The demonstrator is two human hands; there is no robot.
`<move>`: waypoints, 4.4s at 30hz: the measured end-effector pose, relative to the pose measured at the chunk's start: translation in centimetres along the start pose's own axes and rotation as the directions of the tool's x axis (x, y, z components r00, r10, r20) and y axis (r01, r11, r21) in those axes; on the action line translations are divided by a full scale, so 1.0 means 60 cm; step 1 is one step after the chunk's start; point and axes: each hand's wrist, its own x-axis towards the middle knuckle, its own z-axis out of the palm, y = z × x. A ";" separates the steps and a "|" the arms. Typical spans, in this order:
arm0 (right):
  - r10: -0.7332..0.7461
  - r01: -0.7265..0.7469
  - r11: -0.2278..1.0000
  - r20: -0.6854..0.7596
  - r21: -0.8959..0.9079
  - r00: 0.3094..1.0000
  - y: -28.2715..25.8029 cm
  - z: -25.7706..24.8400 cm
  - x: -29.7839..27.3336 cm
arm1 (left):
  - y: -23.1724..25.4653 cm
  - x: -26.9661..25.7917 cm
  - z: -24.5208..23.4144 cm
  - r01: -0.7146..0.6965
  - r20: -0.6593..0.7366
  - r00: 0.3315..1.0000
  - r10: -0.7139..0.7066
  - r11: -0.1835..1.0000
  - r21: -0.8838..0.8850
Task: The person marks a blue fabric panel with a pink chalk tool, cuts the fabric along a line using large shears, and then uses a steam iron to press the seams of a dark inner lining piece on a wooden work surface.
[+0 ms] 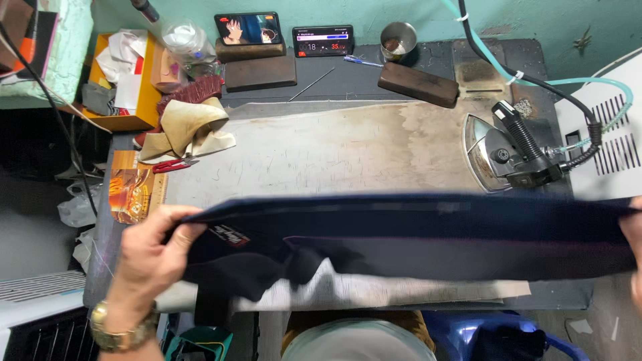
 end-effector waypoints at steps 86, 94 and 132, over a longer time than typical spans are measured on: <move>-0.445 0.446 0.895 -0.071 -0.005 0.893 -0.319 0.390 -0.346 | -0.100 -0.059 0.461 -0.519 0.396 0.840 0.370 0.761 0.390; -0.377 0.395 0.886 -0.116 0.242 0.919 -0.262 0.319 -0.469 | -0.104 -0.059 0.467 -0.554 0.382 0.824 0.417 0.733 0.394; -0.578 0.535 0.753 -0.005 0.383 0.816 -0.167 0.268 -0.267 | -0.035 -0.097 0.468 -0.386 0.234 0.922 0.309 0.679 0.624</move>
